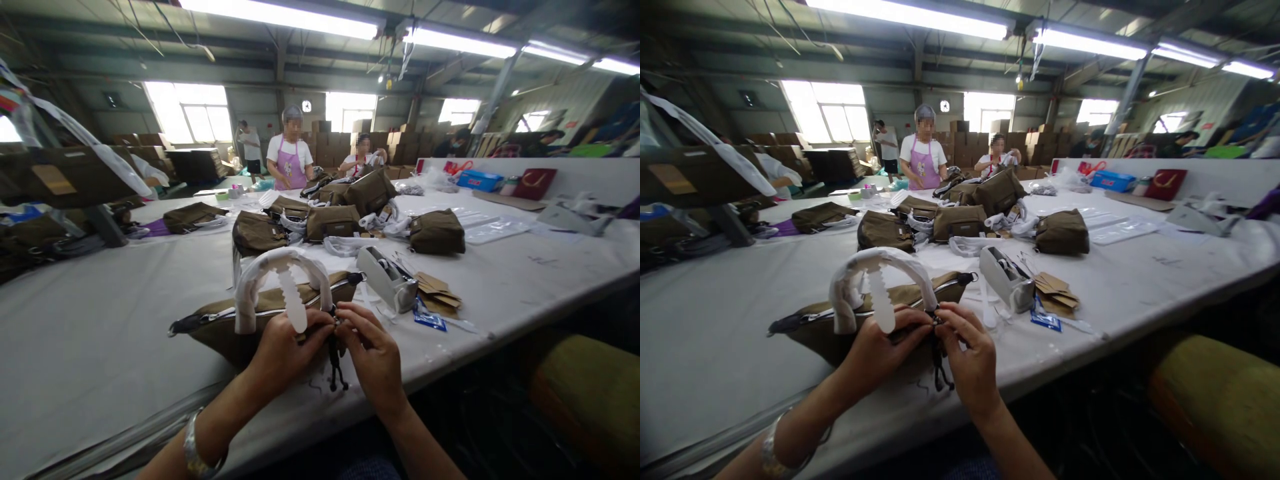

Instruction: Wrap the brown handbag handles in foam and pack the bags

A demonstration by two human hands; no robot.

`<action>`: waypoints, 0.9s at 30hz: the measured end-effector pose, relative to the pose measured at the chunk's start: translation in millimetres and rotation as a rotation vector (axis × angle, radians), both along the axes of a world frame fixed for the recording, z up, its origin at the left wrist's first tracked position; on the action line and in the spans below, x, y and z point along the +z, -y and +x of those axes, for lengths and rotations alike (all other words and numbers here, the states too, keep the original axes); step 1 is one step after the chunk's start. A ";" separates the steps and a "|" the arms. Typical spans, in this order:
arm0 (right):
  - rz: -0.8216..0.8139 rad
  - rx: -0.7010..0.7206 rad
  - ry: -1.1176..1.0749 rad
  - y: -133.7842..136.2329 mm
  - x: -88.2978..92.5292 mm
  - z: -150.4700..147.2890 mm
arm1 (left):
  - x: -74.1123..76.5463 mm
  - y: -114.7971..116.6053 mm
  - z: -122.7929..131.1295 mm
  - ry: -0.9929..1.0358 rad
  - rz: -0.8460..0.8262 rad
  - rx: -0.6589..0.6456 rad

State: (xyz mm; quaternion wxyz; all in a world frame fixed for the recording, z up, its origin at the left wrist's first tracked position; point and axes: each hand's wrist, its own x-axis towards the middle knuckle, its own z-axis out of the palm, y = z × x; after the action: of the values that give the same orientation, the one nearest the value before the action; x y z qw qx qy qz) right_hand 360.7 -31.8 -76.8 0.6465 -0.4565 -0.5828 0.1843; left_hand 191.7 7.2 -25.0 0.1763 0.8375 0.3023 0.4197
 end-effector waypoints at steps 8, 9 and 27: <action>-0.052 -0.165 0.153 38.2 -49.9 -7.9 | 18.2 5.0 -111.5 0.670 0.558 0.588; -0.083 -0.146 0.164 39.0 -54.0 -11.2 | 18.6 -6.4 -125.0 0.851 0.474 0.688; -0.201 0.039 -0.082 -62.6 -33.1 -11.7 | -83.4 -88.6 -36.2 0.369 -0.687 -0.045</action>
State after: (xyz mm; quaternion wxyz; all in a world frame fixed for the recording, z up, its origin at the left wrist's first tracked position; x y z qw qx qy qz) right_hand 349.0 30.8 -109.9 0.6169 -0.4997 -0.5433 0.2730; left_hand 155.5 95.8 -108.4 0.5072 0.6467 0.3698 0.4334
